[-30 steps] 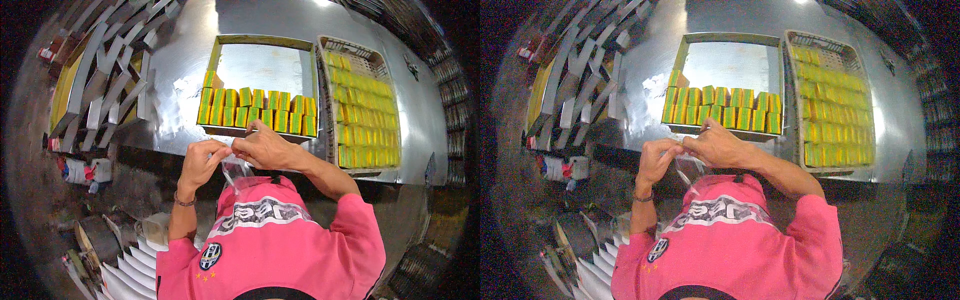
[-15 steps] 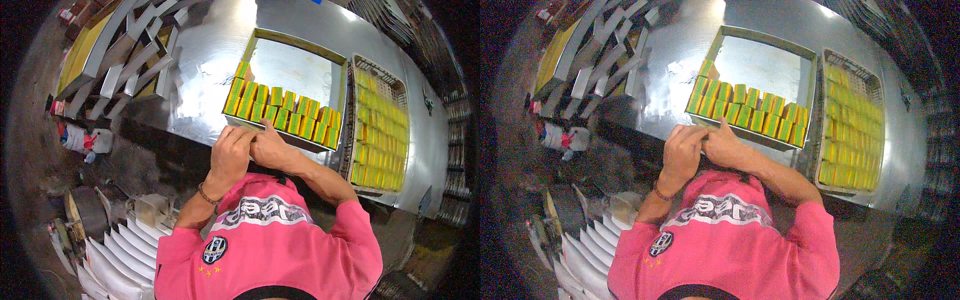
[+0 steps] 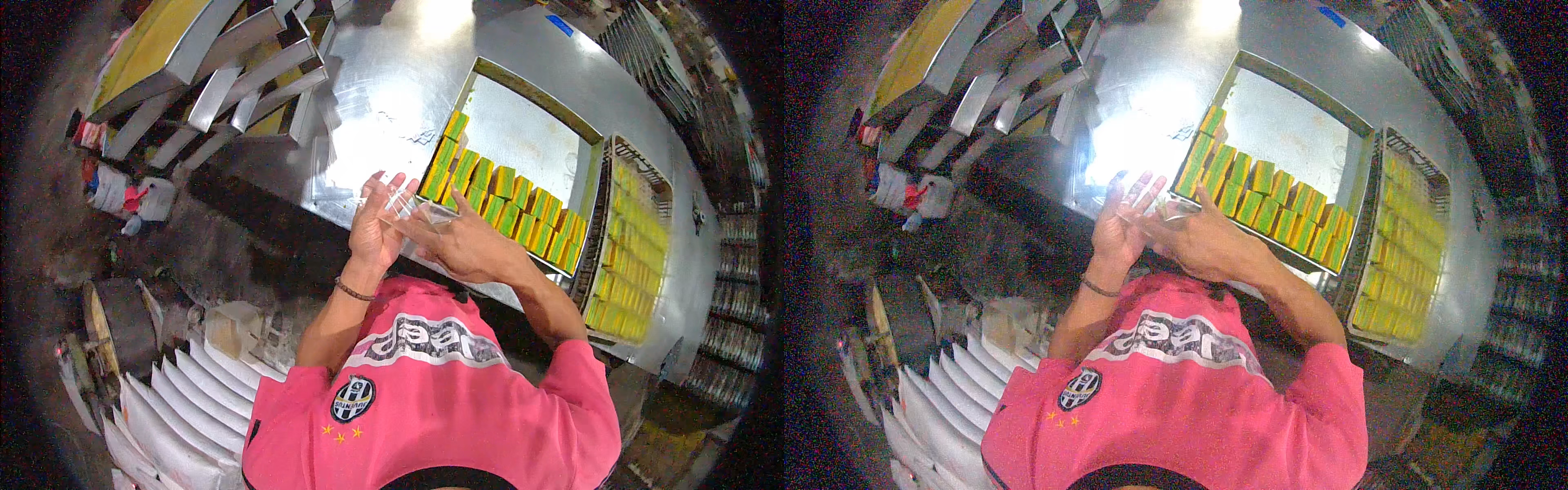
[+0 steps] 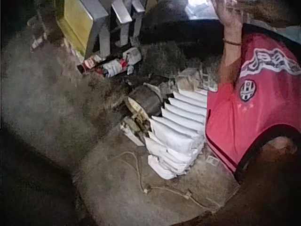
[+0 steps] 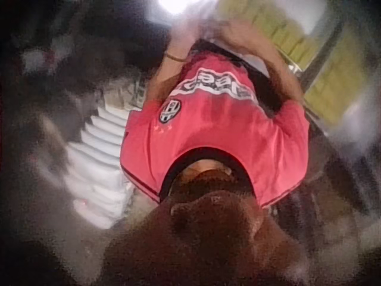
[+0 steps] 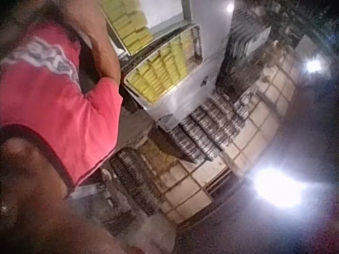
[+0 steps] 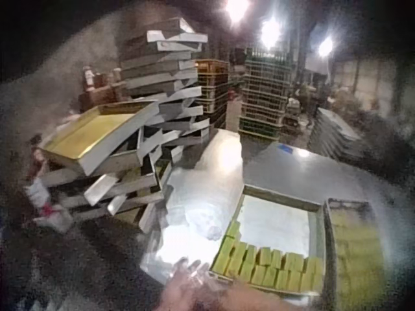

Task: The person wraps rectangular yellow and green food bars in clear plastic film by hand. They pick each bar from a metal tray, enclose it in a plastic sheet, fold the edges, and place the wrapped item into a basket.

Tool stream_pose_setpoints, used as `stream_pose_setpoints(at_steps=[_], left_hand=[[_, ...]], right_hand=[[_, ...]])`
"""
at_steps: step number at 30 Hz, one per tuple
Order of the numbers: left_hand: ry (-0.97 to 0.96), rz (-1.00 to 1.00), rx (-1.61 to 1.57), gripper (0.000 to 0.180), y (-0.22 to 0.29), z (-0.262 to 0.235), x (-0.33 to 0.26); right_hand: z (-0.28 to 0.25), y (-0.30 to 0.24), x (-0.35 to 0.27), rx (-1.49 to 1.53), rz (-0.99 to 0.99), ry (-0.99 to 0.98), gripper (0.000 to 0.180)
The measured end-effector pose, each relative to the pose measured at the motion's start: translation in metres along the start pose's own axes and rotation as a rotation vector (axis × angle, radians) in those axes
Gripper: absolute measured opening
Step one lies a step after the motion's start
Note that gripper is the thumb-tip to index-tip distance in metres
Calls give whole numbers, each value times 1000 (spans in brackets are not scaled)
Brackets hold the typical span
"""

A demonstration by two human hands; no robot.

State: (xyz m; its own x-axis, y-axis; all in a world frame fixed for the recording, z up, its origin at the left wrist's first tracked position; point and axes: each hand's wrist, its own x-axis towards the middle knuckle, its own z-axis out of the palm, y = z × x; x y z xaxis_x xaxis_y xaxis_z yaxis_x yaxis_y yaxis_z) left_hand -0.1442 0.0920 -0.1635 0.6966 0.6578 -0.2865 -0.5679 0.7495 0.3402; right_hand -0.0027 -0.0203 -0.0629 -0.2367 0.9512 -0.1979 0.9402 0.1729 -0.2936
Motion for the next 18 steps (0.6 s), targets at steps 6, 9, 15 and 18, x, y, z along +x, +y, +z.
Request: stream_pose_setpoints(at_steps=[6, 9, 15, 18], left_hand=[[102, -75, -140, 16, 16, -32, 38], [218, 3, -201, 20, 45, -41, 48], [178, 44, -473, 23, 110, -49, 46], [113, 70, -563, 27, 126, -50, 41]], right_hand=[[2, -2, 40, 108, -28, 173, 67], [-18, 20, 58, 578, -64, 313, 60], [52, 184, 116, 355, 964, 707, 81], [92, 239, 142, 263, 1145, 526, 93]])
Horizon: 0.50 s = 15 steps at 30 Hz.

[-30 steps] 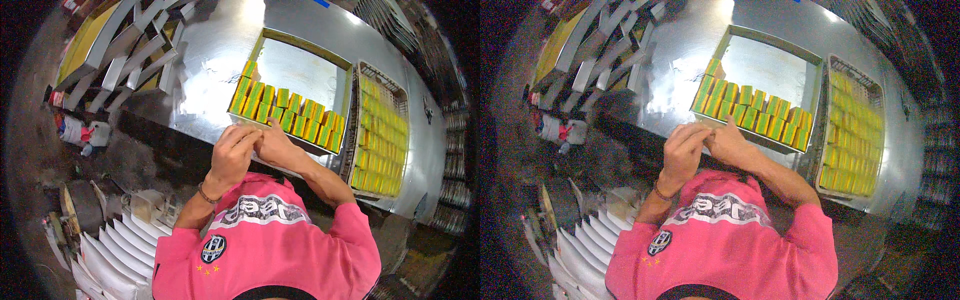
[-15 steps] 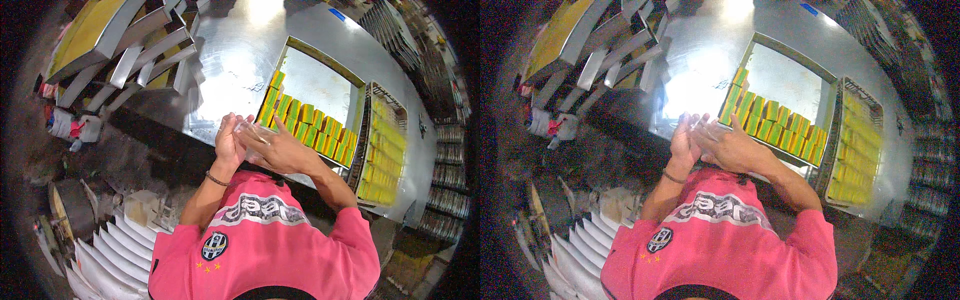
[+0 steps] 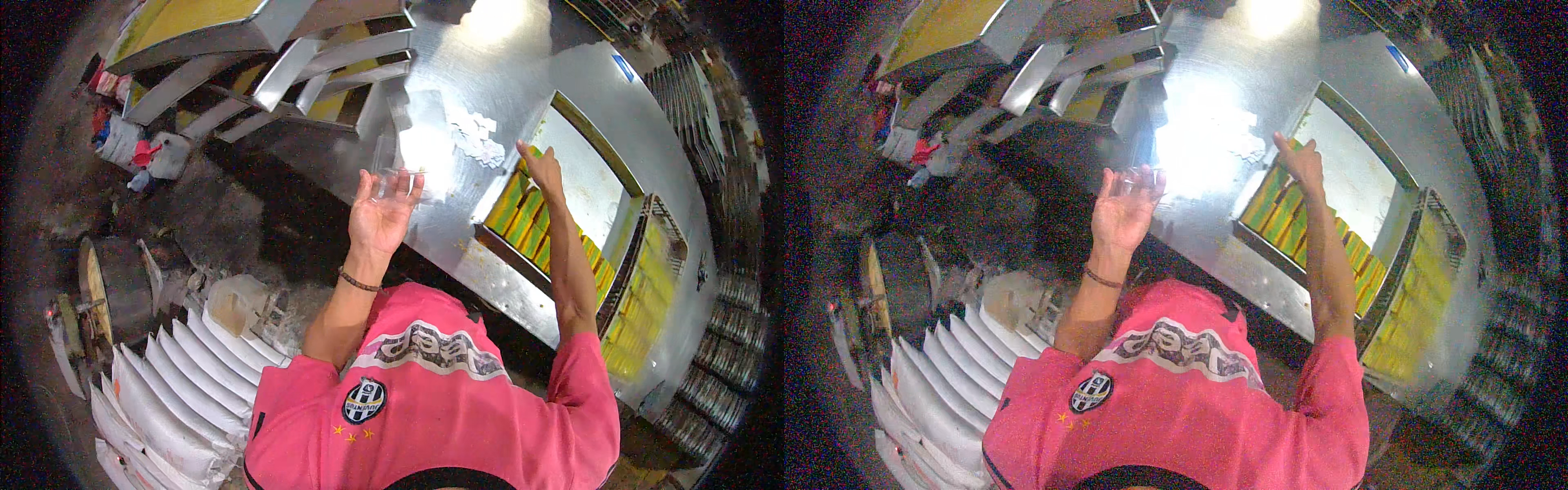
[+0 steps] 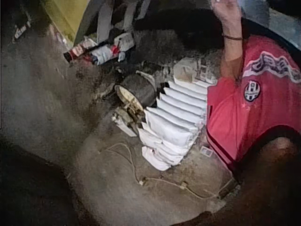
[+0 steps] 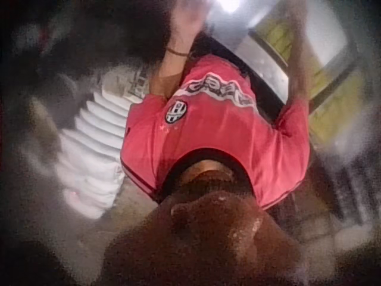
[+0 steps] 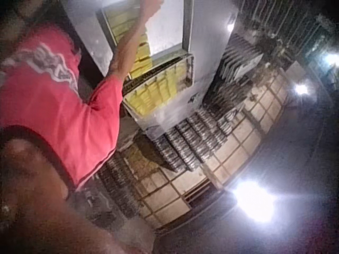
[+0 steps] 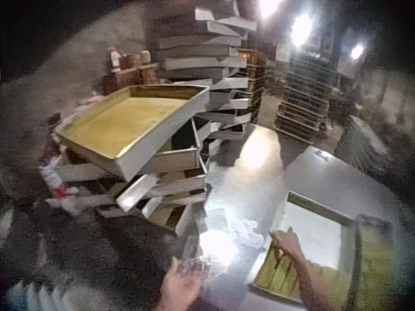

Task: The person wraps rectangular yellow and green food bars in clear plastic film by hand. They pick each bar from a metal tray, enclose it in a plastic sheet, fold the edges, and place the wrapped item into a basket.

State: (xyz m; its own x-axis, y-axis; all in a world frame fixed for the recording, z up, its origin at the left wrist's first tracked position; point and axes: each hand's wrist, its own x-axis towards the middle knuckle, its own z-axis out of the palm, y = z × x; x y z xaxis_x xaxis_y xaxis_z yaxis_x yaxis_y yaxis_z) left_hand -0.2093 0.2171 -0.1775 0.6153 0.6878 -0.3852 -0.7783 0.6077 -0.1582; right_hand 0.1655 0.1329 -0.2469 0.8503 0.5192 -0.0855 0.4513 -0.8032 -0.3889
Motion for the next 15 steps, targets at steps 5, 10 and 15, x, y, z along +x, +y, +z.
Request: stream_pose_setpoints(at_steps=[5, 10, 15], left_hand=[[-5, 41, -25, 29, 5, 9, -7], [9, 2, 12, 28, 8, -4, -7], [38, 10, 96, 29, -4, -11, -15]], right_hand=[[-4, 14, 37, 122, 175, -340, 58], [-24, 74, 42, 784, 325, -417, 33], [-109, 64, -35, 907, -52, -377, 50]])
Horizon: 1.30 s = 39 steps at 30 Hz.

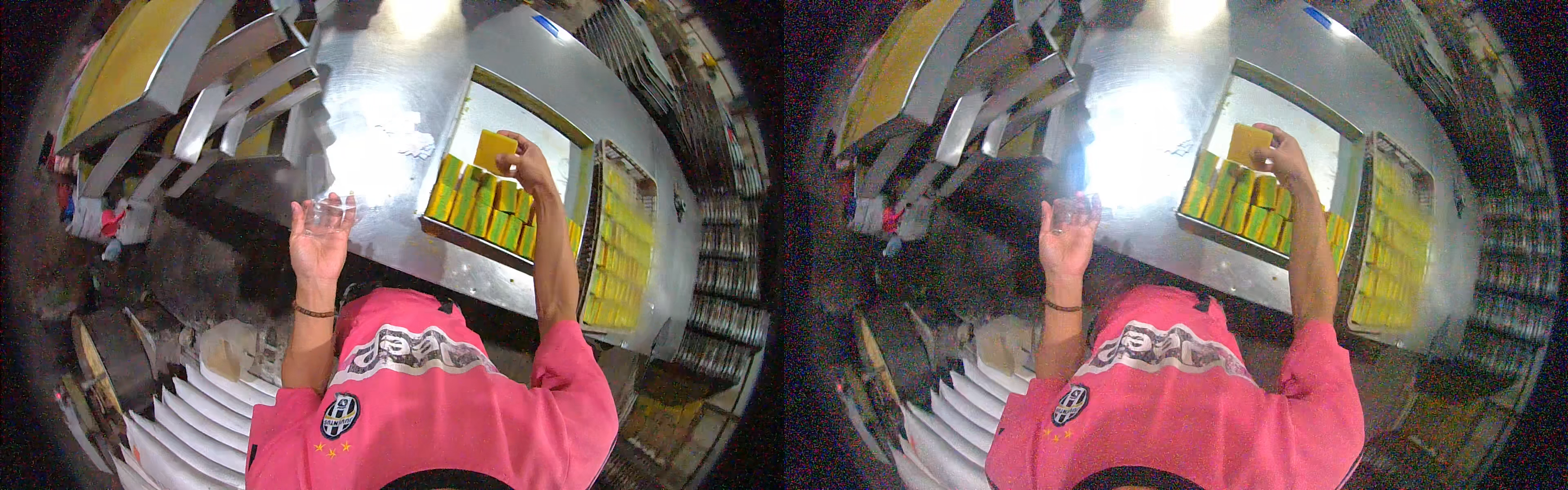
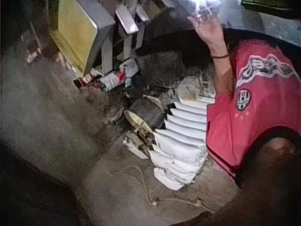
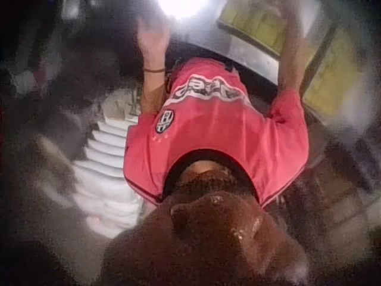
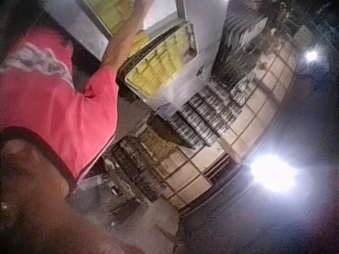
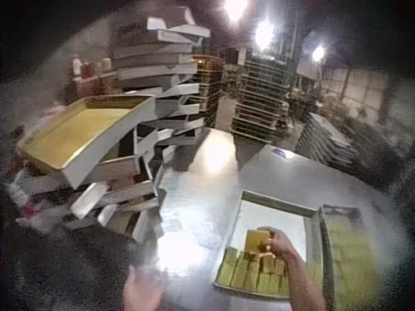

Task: The person wraps rectangular yellow and green food bars in clear plastic film by hand. They pick each bar from a metal tray, enclose it in a plastic sheet, fold the edges, and place the wrapped item into a basket.

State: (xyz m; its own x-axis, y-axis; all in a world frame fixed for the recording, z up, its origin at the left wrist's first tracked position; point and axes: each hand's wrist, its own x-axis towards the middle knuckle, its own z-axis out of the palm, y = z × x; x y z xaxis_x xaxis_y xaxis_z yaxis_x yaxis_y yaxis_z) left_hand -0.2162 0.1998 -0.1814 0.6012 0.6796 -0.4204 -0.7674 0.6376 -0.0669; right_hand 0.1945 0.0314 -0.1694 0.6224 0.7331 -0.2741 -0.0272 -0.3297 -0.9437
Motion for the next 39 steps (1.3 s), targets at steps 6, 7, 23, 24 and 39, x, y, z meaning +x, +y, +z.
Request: stream_pose_setpoints(at_steps=[6, 7, 23, 24, 39], left_hand=[[-77, -91, 95, 24, -44, 0, -3], [-47, -99, 95, 23, -51, 0, -5], [-86, -120, 181, 23, -166, 23, -48], [-96, -129, 184, 24, -168, 25, -51], [-145, 129, 502, 25, -183, 4, -77]], right_hand=[[5, 60, -110, -996, -742, 12, 72], [1, 61, -124, -1047, -724, -25, 72], [46, -73, -242, -533, -1112, 34, 45], [47, -76, -242, -585, -1152, 19, 46], [62, -52, -233, -638, -958, -308, 53]])
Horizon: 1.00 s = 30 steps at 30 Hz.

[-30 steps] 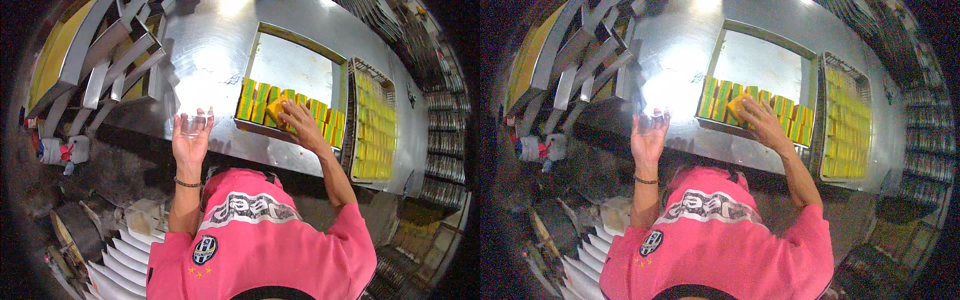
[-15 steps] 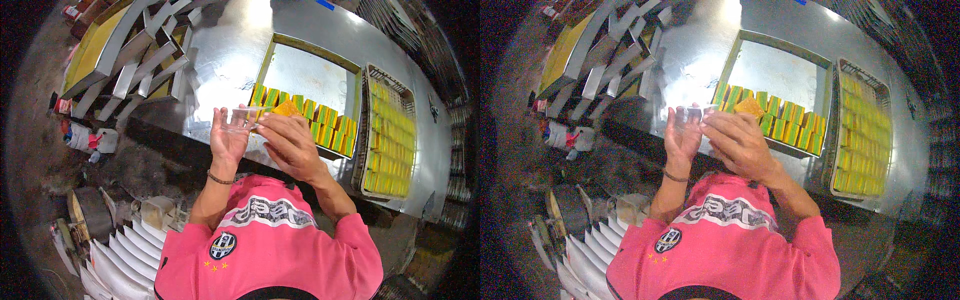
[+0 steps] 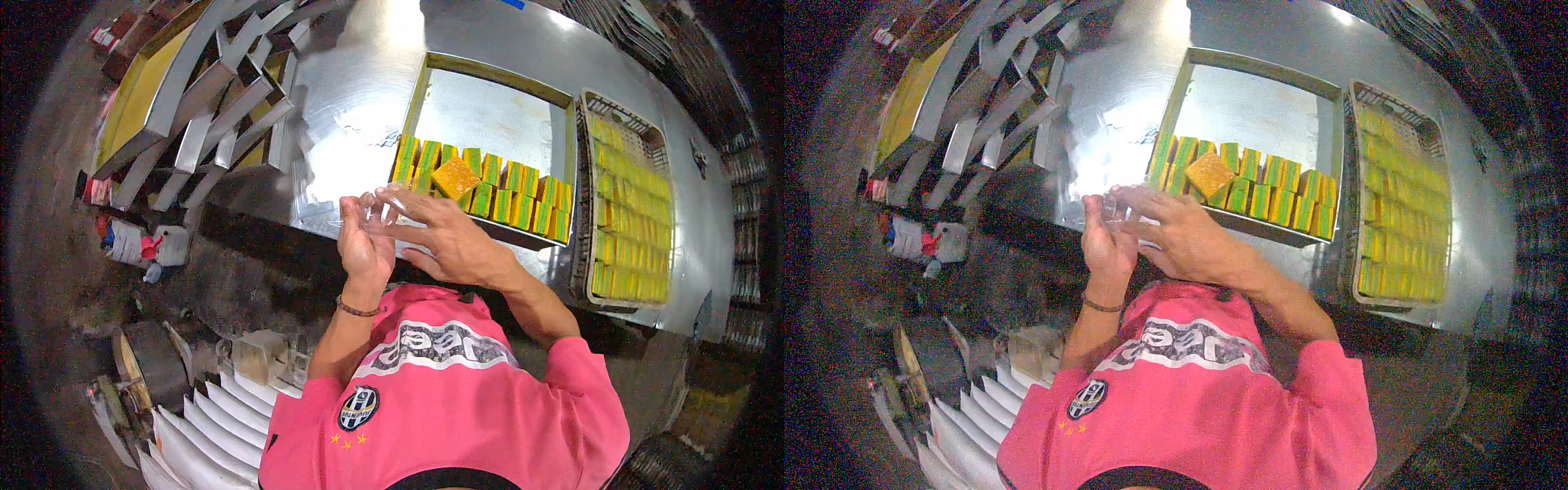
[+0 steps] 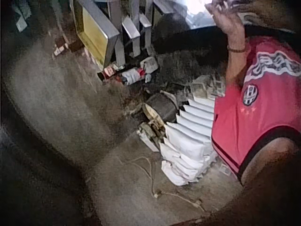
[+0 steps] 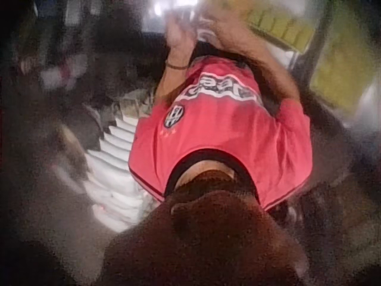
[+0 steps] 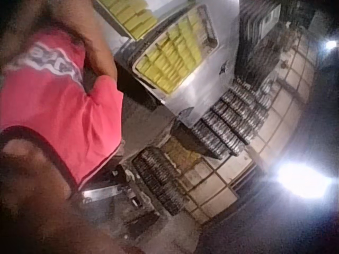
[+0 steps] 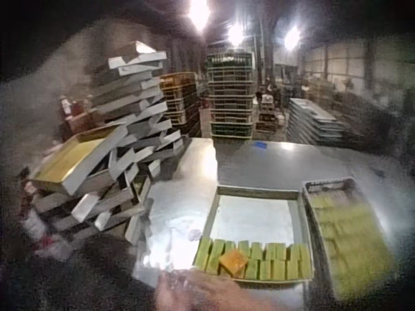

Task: The person wraps rectangular yellow and green food bars in clear plastic film by hand. They pick each bar from a metal tray, enclose it in a plastic sheet, fold the edges, and place the wrapped item into a basket.

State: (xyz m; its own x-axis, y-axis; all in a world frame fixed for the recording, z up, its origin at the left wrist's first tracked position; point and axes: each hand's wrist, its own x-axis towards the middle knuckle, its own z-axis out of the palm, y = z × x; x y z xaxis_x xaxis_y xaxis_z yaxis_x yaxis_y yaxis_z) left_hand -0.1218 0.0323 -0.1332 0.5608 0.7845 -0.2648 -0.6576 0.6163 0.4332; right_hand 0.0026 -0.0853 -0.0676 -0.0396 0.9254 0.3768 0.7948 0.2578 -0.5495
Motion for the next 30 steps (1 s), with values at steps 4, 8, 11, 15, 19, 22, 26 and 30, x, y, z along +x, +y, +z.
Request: stream_pose_setpoints(at_steps=[4, 8, 11, 15, 19, 22, 26, 30], left_hand=[[18, -15, -47, 24, 11, -11, 5], [-4, -20, -234, 25, 31, -37, 27], [3, -31, -292, 27, 51, -38, 38], [-91, -39, -272, 27, 63, -35, 50], [-140, 43, -162, 21, 72, -42, 62], [-148, 75, -38, 28, 75, -41, 73], [-153, 18, -38, 27, 83, -41, 86], [-195, -51, -58, 27, 84, -34, 101]], right_hand=[[5, -5, 1, 20, 46, 75, 54], [21, 24, -18, 29, 604, 543, 68], [43, 72, -15, -302, 1129, 532, 88], [70, 114, 3, -354, 1388, 291, 112], [61, 106, 47, -265, 1656, 191, 118], [71, 127, 37, -289, 1657, 213, 119], [59, 133, 3, -113, 1394, 411, 116], [30, 105, -30, 951, 1242, 818, 77]])
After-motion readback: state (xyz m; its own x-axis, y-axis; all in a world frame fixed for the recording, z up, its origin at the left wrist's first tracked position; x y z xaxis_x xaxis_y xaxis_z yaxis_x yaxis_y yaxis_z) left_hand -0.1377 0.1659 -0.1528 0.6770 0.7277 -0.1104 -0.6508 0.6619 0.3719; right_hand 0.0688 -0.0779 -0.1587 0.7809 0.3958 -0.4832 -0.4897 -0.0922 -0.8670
